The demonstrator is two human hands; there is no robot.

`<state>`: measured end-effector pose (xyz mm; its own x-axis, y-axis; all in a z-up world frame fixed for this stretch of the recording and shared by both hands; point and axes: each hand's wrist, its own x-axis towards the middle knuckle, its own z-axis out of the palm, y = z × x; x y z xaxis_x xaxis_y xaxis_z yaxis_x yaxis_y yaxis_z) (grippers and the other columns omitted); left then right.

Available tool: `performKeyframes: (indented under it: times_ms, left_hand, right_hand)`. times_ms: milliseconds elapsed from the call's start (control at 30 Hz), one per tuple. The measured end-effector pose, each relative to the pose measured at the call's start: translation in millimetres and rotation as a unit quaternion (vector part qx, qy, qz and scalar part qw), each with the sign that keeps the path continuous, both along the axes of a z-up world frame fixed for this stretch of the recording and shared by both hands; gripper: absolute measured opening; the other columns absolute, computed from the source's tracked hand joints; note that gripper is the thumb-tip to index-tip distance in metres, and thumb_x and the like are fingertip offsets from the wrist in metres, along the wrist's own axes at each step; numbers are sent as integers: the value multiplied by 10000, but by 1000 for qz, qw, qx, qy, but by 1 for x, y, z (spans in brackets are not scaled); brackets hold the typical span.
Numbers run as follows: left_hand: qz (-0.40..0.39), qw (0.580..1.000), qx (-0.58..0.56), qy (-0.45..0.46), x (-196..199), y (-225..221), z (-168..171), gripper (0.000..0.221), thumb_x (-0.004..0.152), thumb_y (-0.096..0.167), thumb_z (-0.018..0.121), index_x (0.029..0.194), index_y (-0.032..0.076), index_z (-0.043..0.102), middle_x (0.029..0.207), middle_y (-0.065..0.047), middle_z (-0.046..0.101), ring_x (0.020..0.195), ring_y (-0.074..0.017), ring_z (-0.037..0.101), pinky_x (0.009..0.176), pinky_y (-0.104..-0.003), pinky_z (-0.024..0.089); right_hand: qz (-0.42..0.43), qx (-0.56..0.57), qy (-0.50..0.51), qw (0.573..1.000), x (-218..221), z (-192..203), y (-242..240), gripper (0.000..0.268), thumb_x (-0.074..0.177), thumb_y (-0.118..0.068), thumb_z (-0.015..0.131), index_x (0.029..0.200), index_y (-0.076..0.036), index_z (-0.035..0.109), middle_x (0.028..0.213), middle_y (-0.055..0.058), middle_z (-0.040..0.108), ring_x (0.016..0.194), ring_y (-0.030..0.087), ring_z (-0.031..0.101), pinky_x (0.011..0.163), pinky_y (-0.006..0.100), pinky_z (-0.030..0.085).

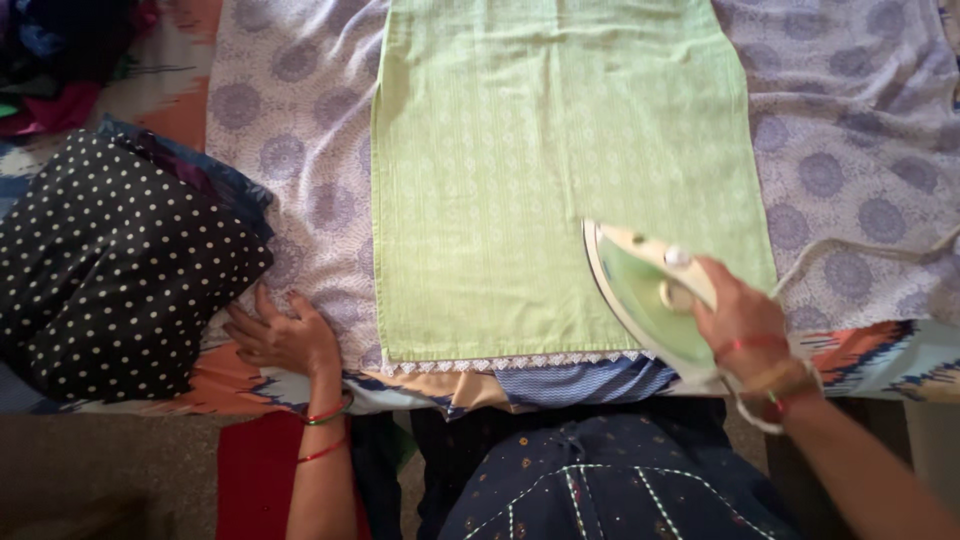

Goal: The person irons a green garment on a patterned surface using an iron, smoothing the fabric with their hands and moving the tool across different sections of the item.

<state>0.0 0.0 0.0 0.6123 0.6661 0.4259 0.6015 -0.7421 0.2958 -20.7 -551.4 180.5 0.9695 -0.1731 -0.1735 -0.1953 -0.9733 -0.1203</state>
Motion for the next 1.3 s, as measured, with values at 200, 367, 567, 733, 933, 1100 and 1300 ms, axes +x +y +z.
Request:
performKeyframes:
  times_ms: [200,367,567,733,933,1100,1300]
  left_hand:
    - [-1,1000,14,0,0,-4,9,467,976,314,694,1421,174,663,1637,-202,398,1434,-501,375,1049,-684,333]
    - [3,1000,6,-2,2,-7,13,438,982,345,689,1388,182,674,1629,-194,386,1436,-499,380,1047,-683,339]
    - [-3,1000,-2,5,0,-4,15,468,955,371,707,1385,189,675,1631,-185,380,1425,-485,376,1051,-683,334]
    - [-3,1000,9,10,0,0,3,487,978,342,700,1441,196,657,1641,-188,378,1446,-472,358,1074,-674,321]
    - [7,1000,2,11,0,2,-5,493,970,327,703,1444,205,646,1637,-192,386,1460,-463,362,1082,-678,313]
    - [6,1000,20,-1,2,-3,2,460,977,332,714,1413,196,656,1630,-202,386,1444,-479,376,1059,-673,334]
    - [5,1000,-5,-1,2,-9,25,430,968,335,709,1367,178,673,1617,-160,411,1433,-477,388,1045,-642,358]
  right_hand:
    - [146,130,-175,965,177,-51,20,553,910,-430,751,1363,-150,601,1047,240,717,952,481,660,824,577,500]
    - [163,109,-251,948,334,-73,79,597,729,-412,890,1239,-195,669,997,205,737,922,445,672,824,548,524]
    - [258,79,-166,949,253,-60,59,655,878,-381,801,1418,-101,562,1077,256,714,971,463,661,850,556,518]
    - [163,79,112,977,40,-30,-4,596,1001,-330,546,1550,-142,408,1012,185,709,712,359,731,704,468,590]
    - [145,-32,-26,989,-49,-17,-2,645,825,-328,677,1452,-285,532,953,135,725,789,384,717,690,490,582]
    - [174,99,-43,979,61,-22,46,527,963,-420,643,1411,-165,532,1001,200,709,869,440,683,759,552,530]
    - [318,110,-205,919,238,-49,150,544,933,-376,747,1353,-104,533,968,225,709,909,450,661,789,563,509]
